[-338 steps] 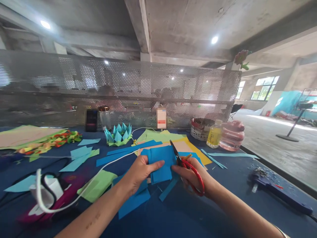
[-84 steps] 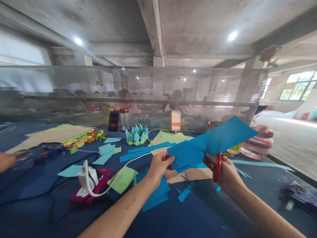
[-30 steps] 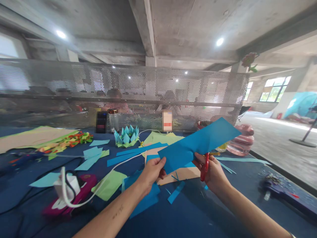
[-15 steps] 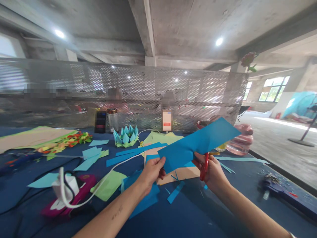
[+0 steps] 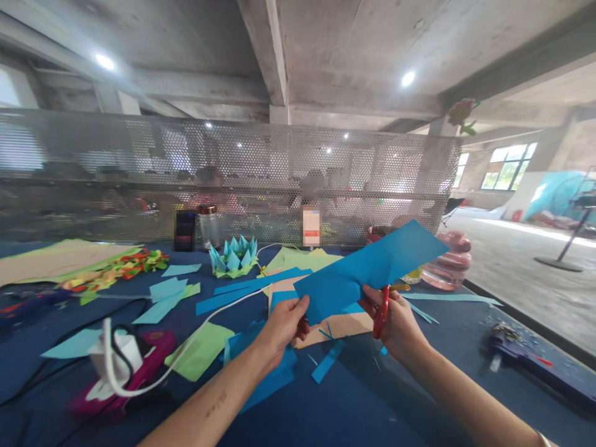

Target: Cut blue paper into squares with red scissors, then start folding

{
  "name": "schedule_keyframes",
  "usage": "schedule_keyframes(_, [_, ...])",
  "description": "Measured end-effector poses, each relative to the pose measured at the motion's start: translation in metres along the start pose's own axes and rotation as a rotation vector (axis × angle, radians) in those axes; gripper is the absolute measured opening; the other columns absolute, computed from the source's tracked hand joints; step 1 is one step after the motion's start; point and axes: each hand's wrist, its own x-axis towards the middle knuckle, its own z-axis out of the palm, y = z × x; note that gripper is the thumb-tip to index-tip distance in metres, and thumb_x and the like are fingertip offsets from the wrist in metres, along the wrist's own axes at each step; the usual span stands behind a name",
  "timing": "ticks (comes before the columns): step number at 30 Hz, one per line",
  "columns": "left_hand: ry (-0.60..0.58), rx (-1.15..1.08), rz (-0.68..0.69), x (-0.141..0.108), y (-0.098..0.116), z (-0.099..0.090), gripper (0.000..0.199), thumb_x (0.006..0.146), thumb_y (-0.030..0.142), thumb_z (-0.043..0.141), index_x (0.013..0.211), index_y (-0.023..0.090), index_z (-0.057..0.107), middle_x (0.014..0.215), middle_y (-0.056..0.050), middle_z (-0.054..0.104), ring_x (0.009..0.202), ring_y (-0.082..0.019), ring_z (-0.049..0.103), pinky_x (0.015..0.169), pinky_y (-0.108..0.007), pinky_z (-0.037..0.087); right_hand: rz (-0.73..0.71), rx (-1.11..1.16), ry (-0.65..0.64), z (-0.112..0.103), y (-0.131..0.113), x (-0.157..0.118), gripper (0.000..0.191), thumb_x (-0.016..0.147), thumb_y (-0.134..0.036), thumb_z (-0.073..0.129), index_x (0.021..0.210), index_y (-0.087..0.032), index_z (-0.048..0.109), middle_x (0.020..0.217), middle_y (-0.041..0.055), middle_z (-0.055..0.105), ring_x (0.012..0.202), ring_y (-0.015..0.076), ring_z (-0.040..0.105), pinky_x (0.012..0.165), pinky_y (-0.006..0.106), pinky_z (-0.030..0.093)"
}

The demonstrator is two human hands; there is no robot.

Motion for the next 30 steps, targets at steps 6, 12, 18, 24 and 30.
schedule_keyframes(6, [-0.002,0.03,-0.002,-0.0011,0.0017,0.001,0.05,0.069,0.063,0.061,0.052,0.02,0.042,0.041,0.004,0.047,0.041,-0.009,0.044,0.047,-0.024,0.035,0.015,0.015,0.021,0.0004,-0.0004,-0.0006,0.041,0.04,-0.021,0.089,0.056,-0.018,0.051,0.052,-0.0055,0.058,0.052,0.0093,0.058,0.06,0.02,0.057])
schedule_keyframes(12, [0.006,0.02,-0.001,-0.004,0.0046,0.0024,0.047,0.073,0.058,0.061,0.052,0.02,0.043,0.041,0.004,0.048,0.04,-0.008,0.043,0.047,-0.023,0.035,0.008,0.03,0.03,0.0007,0.0004,0.0004,0.042,0.039,-0.019,0.089,0.056,-0.018,0.051,0.05,-0.0061,0.057,0.052,0.0095,0.057,0.06,0.02,0.057])
schedule_keyframes(18, [0.007,0.014,0.009,-0.0022,0.0022,0.0015,0.046,0.072,0.058,0.061,0.052,0.02,0.044,0.041,0.004,0.049,0.04,-0.008,0.042,0.048,-0.023,0.035,0.019,0.017,0.061,0.0011,-0.0003,-0.0002,0.04,0.042,-0.017,0.088,0.056,-0.019,0.051,0.051,-0.0059,0.057,0.051,0.0097,0.058,0.06,0.02,0.057])
schedule_keyframes(24, [0.011,0.025,0.016,-0.0035,0.0036,0.0018,0.046,0.074,0.058,0.059,0.052,0.02,0.043,0.042,0.003,0.049,0.04,-0.009,0.043,0.05,-0.024,0.036,0.0,0.02,0.023,-0.0004,0.0008,0.0011,0.04,0.044,-0.017,0.088,0.055,-0.019,0.05,0.051,-0.0056,0.056,0.052,0.0098,0.058,0.062,0.02,0.057])
schedule_keyframes(30, [0.016,0.016,0.02,-0.0032,0.0032,0.002,0.047,0.072,0.06,0.06,0.051,0.02,0.044,0.042,0.003,0.05,0.04,-0.009,0.043,0.05,-0.024,0.037,0.0,-0.015,0.022,0.0003,0.0013,0.0005,0.04,0.044,-0.02,0.088,0.057,-0.019,0.05,0.052,-0.0059,0.055,0.052,0.0095,0.059,0.062,0.018,0.057])
